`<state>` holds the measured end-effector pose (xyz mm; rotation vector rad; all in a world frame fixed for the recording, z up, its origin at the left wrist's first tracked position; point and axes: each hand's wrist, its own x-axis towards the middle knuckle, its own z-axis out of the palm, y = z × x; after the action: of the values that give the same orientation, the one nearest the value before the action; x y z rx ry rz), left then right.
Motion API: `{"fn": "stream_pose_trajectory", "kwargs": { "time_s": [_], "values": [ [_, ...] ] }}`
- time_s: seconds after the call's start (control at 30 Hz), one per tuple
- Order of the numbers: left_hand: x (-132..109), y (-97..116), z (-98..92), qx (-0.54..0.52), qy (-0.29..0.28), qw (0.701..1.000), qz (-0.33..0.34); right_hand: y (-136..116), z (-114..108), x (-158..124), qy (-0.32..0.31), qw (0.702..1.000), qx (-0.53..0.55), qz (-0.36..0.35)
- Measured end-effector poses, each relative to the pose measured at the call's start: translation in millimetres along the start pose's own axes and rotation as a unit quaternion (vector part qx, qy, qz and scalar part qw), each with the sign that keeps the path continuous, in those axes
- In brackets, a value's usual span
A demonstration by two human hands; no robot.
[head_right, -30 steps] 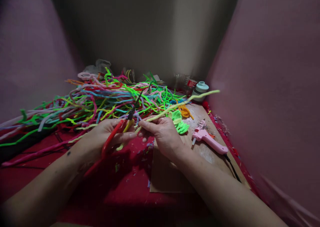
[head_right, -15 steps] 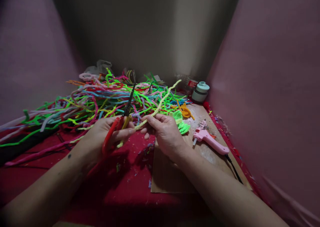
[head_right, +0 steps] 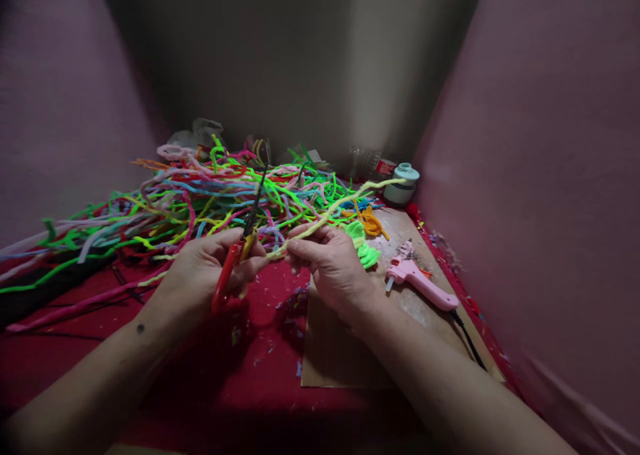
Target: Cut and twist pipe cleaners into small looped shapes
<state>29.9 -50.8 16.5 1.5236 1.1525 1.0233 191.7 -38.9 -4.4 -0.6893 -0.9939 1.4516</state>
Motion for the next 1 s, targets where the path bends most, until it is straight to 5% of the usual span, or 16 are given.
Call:
{"fn": "stream_pose_trajectory", "kwargs": {
  "time_s": [0.37, 0.57, 0.77, 1.0],
  "values": [
    [2, -8, 0.3, 0.070, 0.025, 0.995, 0.066, -2, 1, 2, 0.015, 0.999, 0.034, 0.016],
    [0, -4, 2.2, 0.041, 0.023, 0.998, 0.030, -3, 0, 3, 0.021, 0.998, 0.049, 0.023],
    [-2, 6, 0.6, -0.024, -0.047, 0.997, -0.053, -1, -3, 3, 0.009, 0.999, 0.034, -0.004],
    [-1, 0, 0.2, -0.005, -0.001, 1.000, 0.010, -2, -2, 2, -0.025, 0.999, 0.022, 0.022]
  ]
}}
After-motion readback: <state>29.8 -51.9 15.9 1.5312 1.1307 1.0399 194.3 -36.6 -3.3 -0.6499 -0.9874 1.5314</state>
